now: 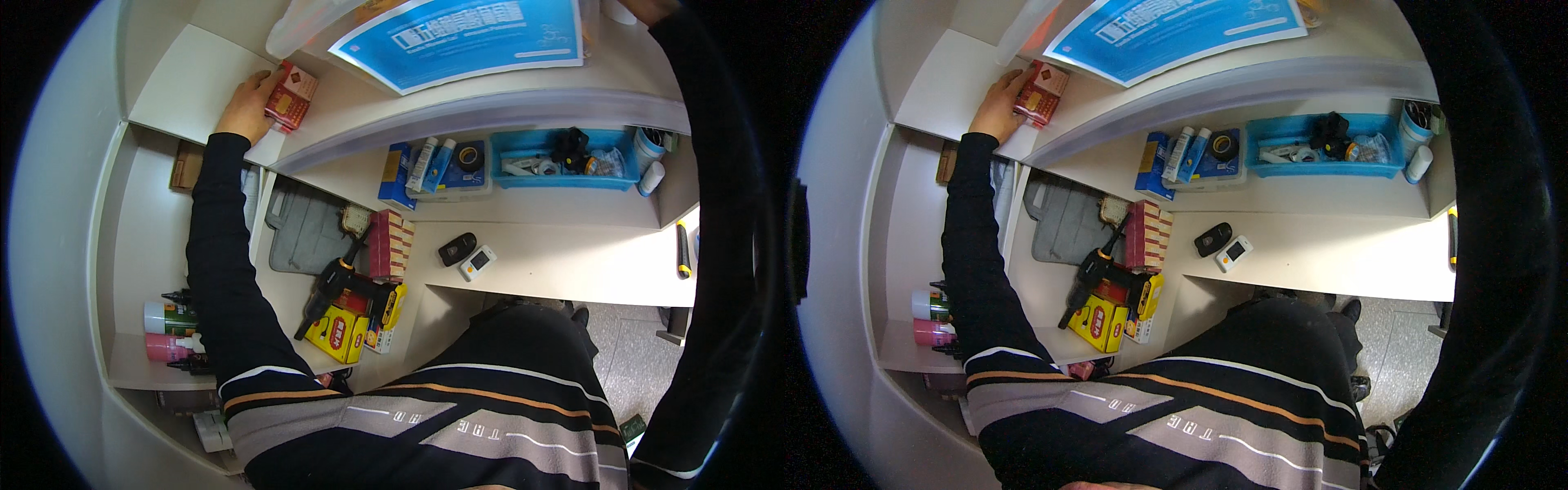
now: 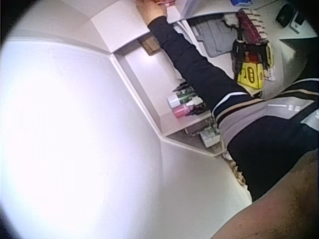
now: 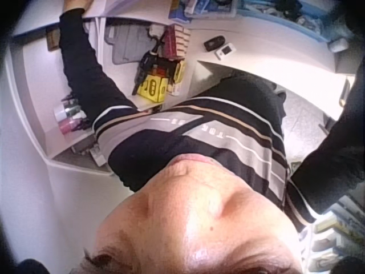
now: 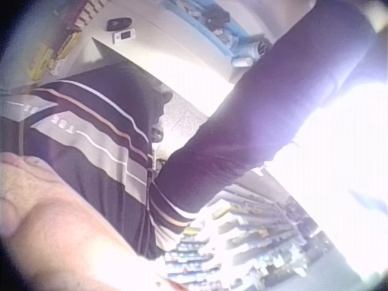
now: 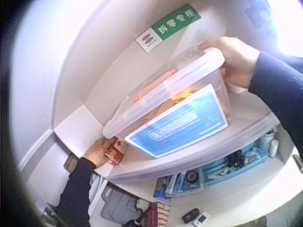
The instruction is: The person wipes a cluttered shelf with a blue cloth, moving various items such as boxes, containers, and tools aside to reach different areas. They handle multiple objects including a plastic container, a drill, and small boxes, then continue wiping the surface and repositioning items.
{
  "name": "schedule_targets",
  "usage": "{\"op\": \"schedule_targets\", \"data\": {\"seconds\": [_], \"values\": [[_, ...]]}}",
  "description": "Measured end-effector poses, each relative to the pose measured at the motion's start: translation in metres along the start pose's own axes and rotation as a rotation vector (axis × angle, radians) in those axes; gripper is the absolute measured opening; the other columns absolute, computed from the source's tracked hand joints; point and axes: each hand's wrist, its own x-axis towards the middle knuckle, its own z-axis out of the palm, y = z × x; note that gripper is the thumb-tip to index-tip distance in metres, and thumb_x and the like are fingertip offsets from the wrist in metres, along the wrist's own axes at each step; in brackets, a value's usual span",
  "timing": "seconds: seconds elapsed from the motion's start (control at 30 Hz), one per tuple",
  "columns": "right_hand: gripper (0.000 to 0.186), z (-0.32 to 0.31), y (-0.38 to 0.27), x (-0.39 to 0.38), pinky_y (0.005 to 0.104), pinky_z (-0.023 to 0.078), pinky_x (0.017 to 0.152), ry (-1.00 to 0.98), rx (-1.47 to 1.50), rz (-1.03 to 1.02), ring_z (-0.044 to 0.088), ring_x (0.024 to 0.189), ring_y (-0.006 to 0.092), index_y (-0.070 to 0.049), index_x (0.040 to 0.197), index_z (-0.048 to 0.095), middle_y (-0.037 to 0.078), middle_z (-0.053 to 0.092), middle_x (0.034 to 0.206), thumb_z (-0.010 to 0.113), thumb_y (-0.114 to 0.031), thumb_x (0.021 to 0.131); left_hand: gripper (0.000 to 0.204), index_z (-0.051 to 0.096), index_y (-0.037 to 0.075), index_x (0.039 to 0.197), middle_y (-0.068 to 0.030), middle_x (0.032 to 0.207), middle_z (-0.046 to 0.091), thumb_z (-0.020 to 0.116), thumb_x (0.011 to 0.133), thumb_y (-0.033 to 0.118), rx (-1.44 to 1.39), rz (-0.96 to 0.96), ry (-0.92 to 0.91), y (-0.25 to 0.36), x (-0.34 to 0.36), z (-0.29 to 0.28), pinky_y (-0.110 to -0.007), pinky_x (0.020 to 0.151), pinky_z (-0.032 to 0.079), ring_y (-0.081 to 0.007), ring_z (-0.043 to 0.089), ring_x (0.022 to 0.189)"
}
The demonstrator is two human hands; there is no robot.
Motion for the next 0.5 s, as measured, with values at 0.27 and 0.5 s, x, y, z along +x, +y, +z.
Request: {"op": "schedule_targets", "data": {"seconds": [0.27, 0.5], "values": [[0.023, 0.07, 0.059, -0.003, 0.0262, 0.045, 0.051, -0.276, -0.021, 0.187, 0.051, 0.059, 0.0126, -0.003, 0.098, 0.066, 0.004, 0.059, 0.079, 0.051, -0.019, 0.103, 0.069, 0.056, 0.01, 0.138, -0.0232, 0.133, 0.056, 0.077, 0.074, 0.0, 0.025, -0.172, -0.022, -0.032, -0.072, 0.016, -0.049, 0.103, 0.048, -0.0445, 0.055, 0.121], [0.033, 0.087, 0.06, 0.033, 0.0377, 0.06, 0.056, -0.539, -0.545, -0.027, 0.071, 0.067, 0.0257, 0.0, 0.098, 0.068, 0.015, 0.068, 0.079, 0.057, -0.032, 0.1, 0.044, 0.064, -0.003, 0.118, -0.0315, 0.109, 0.065, 0.075, 0.081, 0.017, 0.055, -0.262, 0.139, 0.009, -0.062, -0.008, -0.053, 0.092, 0.051, -0.0479, 0.063, 0.104]]}}
